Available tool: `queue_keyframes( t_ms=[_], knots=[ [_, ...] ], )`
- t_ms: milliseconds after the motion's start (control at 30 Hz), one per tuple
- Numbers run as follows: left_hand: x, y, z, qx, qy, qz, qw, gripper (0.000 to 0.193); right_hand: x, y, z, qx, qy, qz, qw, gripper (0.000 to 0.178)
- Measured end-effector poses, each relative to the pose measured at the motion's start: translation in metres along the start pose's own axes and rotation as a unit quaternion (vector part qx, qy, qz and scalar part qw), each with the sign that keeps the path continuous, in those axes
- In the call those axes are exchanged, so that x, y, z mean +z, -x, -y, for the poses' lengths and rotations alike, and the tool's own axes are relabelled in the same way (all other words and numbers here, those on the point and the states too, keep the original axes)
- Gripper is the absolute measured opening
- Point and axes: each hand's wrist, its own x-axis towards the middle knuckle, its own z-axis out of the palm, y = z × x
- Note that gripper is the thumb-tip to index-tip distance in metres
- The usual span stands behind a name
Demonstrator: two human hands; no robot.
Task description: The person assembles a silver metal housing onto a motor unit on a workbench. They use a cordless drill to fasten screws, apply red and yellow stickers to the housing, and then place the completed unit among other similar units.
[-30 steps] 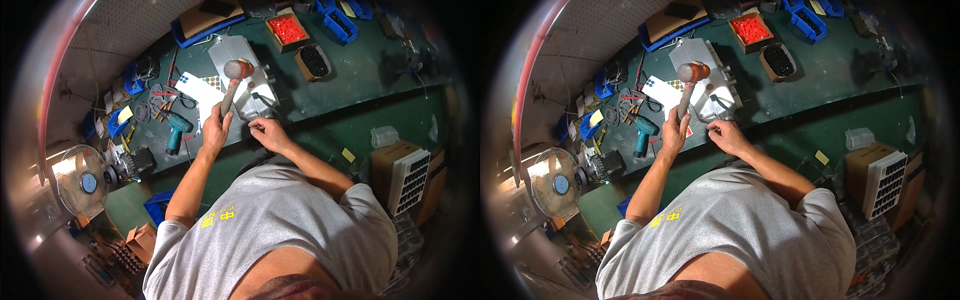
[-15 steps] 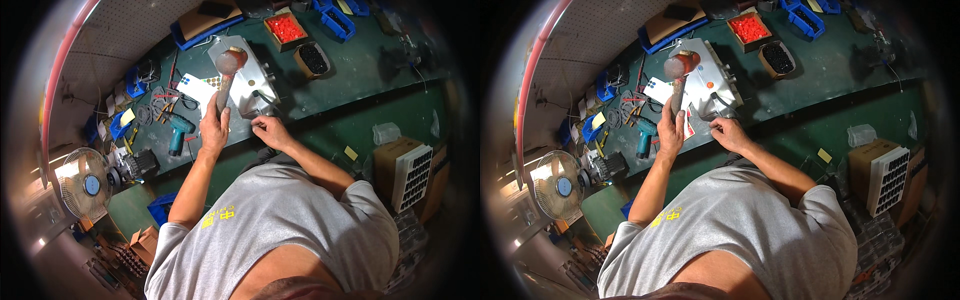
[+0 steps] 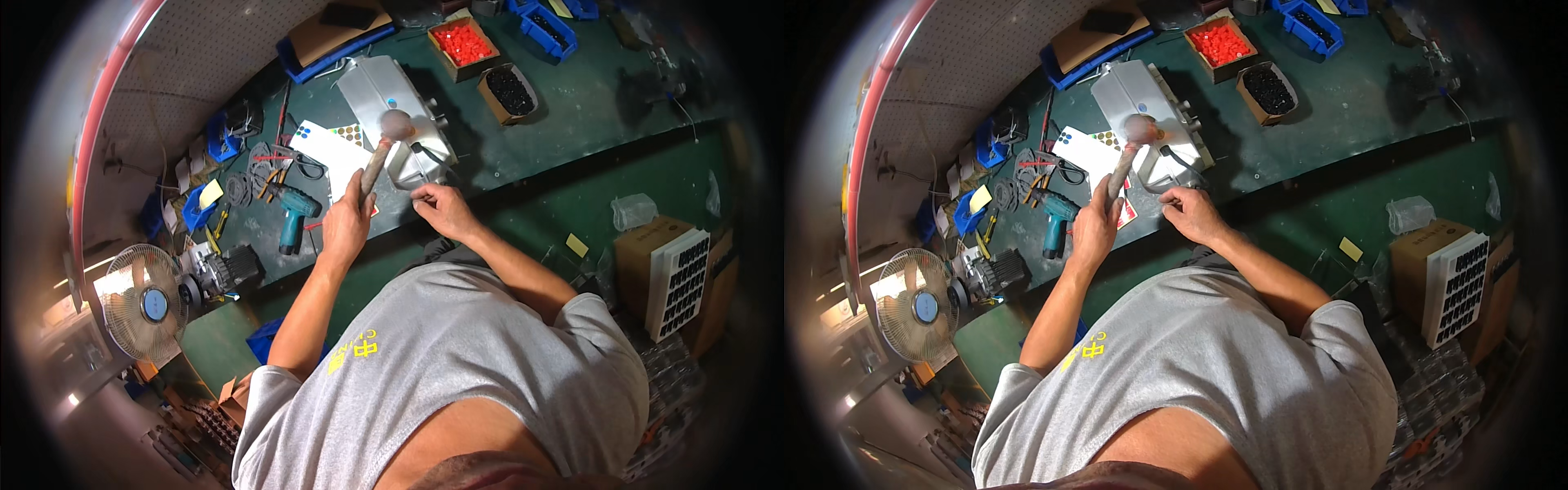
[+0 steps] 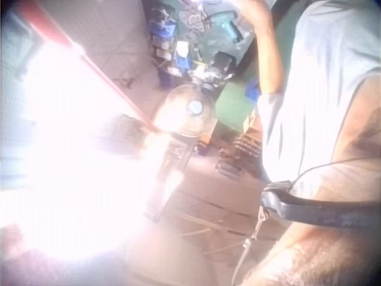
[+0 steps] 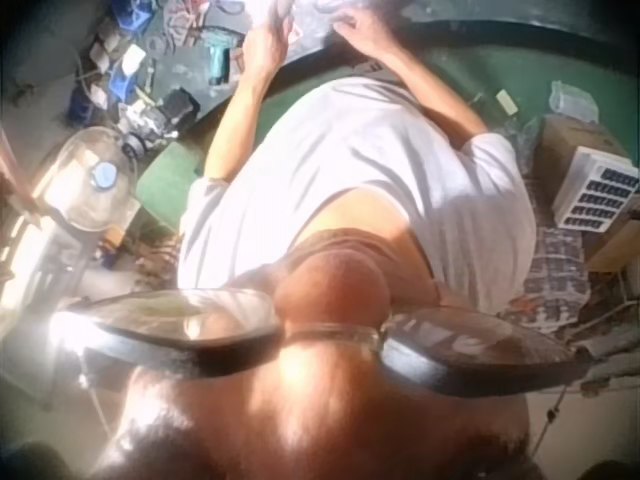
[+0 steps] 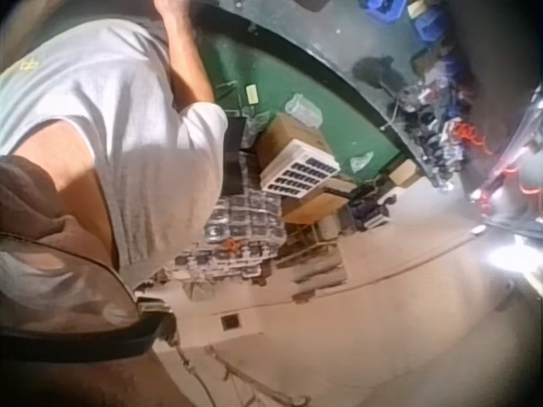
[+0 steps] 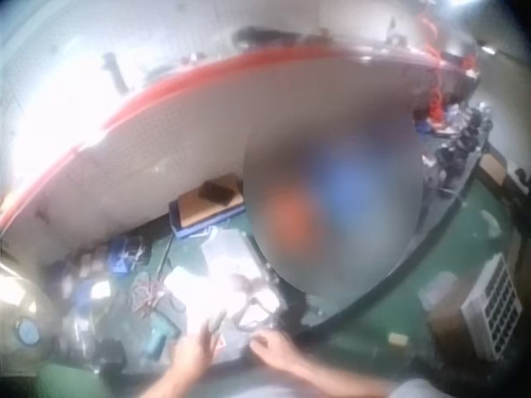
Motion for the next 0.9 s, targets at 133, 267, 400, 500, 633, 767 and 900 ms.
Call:
queue_keyframes(
  t_ms=[133,267,400,500,633,767,900],
  knots=[
    [-0.012,-0.007,-0.007,-0.001,-0.029,0.037,0.999,0.054,0.001,-0.003,-0.006,-0.008,-0.001,-0.006,1.0,0.023],
    [-0.012,0.01,-0.015,0.042,0.066,-0.046,0.996,0.057,-0.001,-0.007,-0.001,0.003,-0.017,-0.001,1.0,0.023],
    [-0.009,0.006,-0.005,-0.008,-0.049,0.058,0.997,0.059,-0.002,-0.008,-0.001,0.003,0.002,0.0,1.0,0.022],
    [-0.018,0.006,-0.016,0.011,0.005,0.031,0.999,0.059,-0.001,-0.009,-0.006,-0.007,-0.008,-0.007,1.0,0.022],
    [-0.004,0.013,-0.005,0.047,0.044,-0.038,0.997,0.058,-0.003,-0.008,0.002,0.005,0.004,-0.012,1.0,0.022],
    [-0.01,0.011,-0.007,-0.026,-0.012,0.052,0.998,0.057,-0.002,-0.007,-0.006,0.004,-0.004,-0.013,1.0,0.022],
    [-0.009,0.015,0.001,0.01,0.014,0.018,1.0,0.057,-0.003,-0.006,-0.007,0.014,0.01,-0.009,1.0,0.022]
  ],
)
